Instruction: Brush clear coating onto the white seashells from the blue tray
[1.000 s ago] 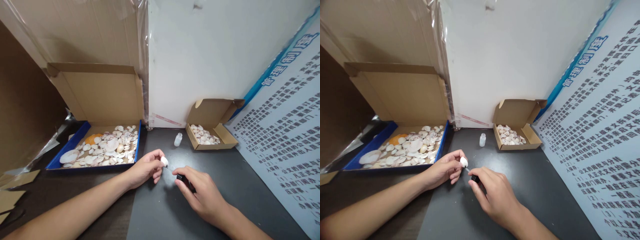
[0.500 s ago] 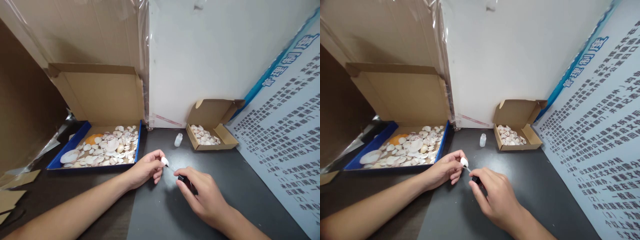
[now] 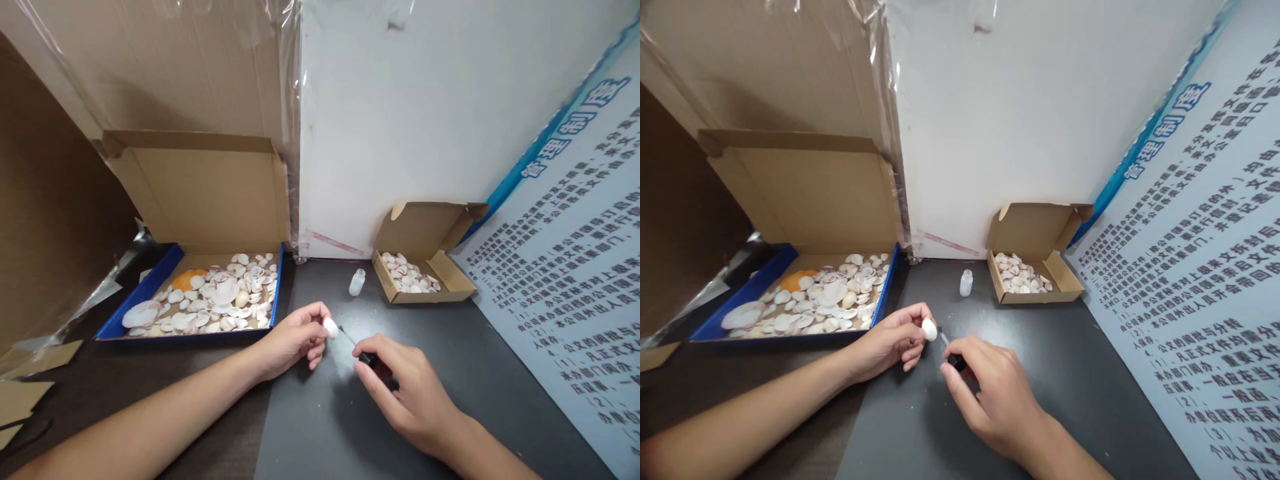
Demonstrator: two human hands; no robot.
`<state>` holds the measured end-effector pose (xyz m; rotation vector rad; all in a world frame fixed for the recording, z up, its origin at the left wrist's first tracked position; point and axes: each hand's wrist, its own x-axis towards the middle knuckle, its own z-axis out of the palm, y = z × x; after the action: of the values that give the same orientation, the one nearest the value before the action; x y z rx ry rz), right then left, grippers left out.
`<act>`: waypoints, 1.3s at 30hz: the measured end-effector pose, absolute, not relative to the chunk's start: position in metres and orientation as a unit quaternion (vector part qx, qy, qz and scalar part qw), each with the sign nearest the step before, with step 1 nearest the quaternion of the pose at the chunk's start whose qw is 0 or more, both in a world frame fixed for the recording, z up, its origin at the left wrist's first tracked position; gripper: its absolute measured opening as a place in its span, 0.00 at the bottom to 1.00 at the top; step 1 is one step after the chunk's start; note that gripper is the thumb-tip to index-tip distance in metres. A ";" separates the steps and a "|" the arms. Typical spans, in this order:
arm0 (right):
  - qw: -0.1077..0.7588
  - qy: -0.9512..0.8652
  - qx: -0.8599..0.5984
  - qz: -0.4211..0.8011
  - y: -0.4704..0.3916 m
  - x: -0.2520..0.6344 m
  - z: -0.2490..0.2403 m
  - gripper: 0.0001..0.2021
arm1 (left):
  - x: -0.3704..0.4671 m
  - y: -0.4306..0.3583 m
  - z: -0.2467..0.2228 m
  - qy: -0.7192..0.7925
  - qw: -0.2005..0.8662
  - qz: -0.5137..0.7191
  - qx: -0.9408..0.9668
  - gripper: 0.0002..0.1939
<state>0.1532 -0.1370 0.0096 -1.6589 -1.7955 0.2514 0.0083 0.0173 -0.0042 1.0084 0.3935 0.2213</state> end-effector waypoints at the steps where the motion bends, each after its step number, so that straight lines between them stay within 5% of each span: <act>1: 0.332 -0.699 -0.625 0.103 -0.137 0.153 0.010 0.06 | 0.008 0.017 -0.005 0.185 0.852 0.106 0.479 0.09; 39: 0.377 -0.696 -0.606 0.084 -0.140 0.154 0.013 0.06 | 0.009 0.018 -0.001 0.207 0.850 0.105 0.472 0.08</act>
<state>0.1539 -0.1397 0.0127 -1.5491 -1.7788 0.2157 0.0090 0.0179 -0.0013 0.9951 0.4355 0.2215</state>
